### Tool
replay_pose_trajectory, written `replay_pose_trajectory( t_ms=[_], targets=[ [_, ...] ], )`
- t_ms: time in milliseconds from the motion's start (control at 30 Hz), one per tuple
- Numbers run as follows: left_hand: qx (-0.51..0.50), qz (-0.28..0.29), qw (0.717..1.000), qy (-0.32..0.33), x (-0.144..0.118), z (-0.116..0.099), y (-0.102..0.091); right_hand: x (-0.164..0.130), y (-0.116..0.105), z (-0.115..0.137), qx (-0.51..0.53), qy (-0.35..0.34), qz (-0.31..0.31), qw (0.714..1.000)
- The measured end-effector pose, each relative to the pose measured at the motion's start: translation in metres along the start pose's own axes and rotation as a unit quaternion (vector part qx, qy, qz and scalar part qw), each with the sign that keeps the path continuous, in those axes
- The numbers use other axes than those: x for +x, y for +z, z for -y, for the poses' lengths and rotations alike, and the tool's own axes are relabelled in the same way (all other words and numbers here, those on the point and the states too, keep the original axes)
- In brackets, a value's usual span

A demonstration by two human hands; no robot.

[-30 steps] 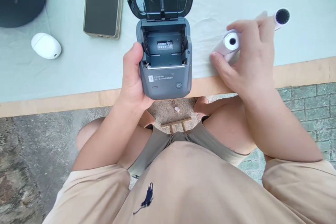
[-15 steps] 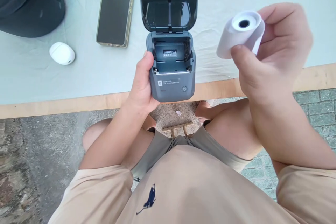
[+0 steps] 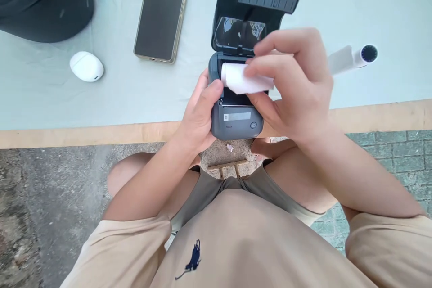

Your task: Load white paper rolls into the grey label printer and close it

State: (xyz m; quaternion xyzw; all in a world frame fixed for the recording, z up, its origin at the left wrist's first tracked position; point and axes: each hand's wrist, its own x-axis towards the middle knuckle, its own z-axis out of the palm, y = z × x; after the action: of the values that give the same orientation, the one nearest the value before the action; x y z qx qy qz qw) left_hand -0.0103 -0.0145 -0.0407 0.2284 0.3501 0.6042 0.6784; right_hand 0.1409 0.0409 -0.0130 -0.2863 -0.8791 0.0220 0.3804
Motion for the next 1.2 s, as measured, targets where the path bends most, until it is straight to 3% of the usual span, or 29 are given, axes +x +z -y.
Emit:
replay_pose_trajectory(
  t_ms=[167,367,700,833,933,1200],
  targets=[
    [0.003,0.010,1.000,-0.007,0.001,0.001,-0.001,0.003,-0.002,-0.009,0.075,-0.020,-0.011,0.997],
    [0.007,0.015,1.000,0.010,0.003,0.002,0.000,0.005,-0.007,-0.016,0.166,0.004,-0.029,0.986],
    [0.016,0.022,1.000,0.014,-0.001,0.001,0.003,0.003,-0.005,-0.009,0.151,0.016,-0.041,0.988],
    [-0.011,0.032,0.999,0.009,-0.001,-0.001,0.003,0.003,-0.009,-0.016,0.141,-0.027,-0.019,0.989],
    [-0.010,0.040,0.999,-0.003,-0.003,-0.002,0.005,0.001,-0.010,-0.019,0.129,-0.047,-0.040,0.990],
    [-0.011,-0.050,0.998,-0.021,-0.005,-0.007,0.025,-0.003,-0.007,-0.011,0.105,0.003,-0.030,0.994]
  ],
)
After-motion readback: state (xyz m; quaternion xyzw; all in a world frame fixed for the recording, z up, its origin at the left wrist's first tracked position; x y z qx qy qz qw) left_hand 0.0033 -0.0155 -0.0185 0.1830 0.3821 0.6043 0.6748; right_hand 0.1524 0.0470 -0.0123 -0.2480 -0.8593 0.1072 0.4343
